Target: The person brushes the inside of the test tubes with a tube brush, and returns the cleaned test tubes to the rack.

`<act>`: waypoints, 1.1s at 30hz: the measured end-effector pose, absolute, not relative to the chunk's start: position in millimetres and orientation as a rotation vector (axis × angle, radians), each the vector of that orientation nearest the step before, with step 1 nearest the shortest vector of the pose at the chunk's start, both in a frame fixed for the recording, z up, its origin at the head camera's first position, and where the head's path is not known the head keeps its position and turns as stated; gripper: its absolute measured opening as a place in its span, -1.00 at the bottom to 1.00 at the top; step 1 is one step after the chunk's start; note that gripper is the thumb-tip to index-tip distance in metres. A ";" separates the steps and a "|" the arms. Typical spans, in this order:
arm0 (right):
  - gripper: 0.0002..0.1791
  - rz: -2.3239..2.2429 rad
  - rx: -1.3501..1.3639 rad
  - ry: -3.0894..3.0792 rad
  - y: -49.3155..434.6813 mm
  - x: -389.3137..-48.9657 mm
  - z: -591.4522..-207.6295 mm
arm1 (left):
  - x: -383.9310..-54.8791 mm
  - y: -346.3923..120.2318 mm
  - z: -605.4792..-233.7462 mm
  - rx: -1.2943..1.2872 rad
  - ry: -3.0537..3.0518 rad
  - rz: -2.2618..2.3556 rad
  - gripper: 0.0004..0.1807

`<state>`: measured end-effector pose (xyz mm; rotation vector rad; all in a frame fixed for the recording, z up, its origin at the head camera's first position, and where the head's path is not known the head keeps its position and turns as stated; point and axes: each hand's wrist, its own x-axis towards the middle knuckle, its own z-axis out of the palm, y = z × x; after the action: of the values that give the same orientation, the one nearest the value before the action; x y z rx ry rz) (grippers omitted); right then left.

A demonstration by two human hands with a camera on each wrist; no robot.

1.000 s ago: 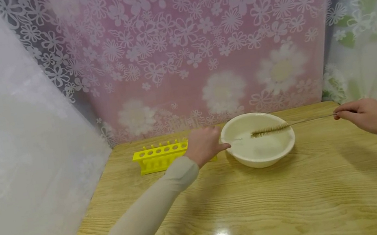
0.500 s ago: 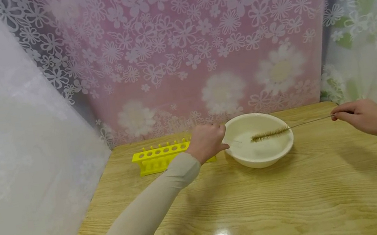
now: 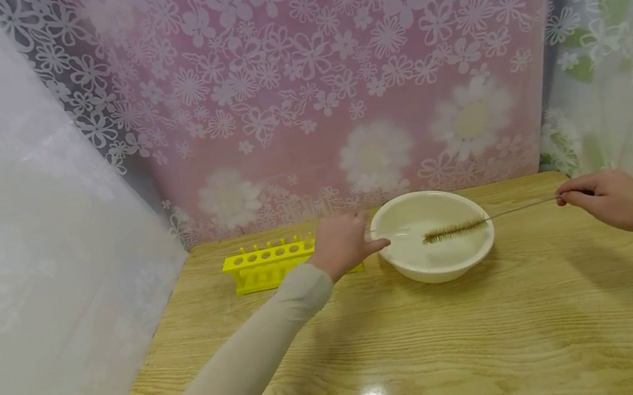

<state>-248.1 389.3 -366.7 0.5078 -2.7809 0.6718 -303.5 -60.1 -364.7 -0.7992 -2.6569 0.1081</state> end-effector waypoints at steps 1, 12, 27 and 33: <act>-0.71 0.667 0.512 -2.776 388.8 -248.1 -367.1 | -302.3 -62.2 -365.1 -0.779 -2.684 0.026 -0.40; -0.72 0.666 0.523 -2.769 384.4 -250.3 -369.3 | -298.2 -99.2 -361.3 -0.602 -2.608 -1.415 -0.72; -0.69 0.671 0.532 -2.787 380.1 -254.6 -370.1 | -297.1 -155.7 -355.1 -0.353 -2.097 -1.650 -0.69; -0.70 0.684 0.520 -2.789 380.4 -255.8 -371.9 | -304.8 -173.9 -362.3 -0.260 -2.054 -1.552 -0.66</act>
<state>-255.8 380.4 -371.9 0.5203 -2.7895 0.6835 -304.8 -173.9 -362.3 -0.2601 -2.0544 -1.5522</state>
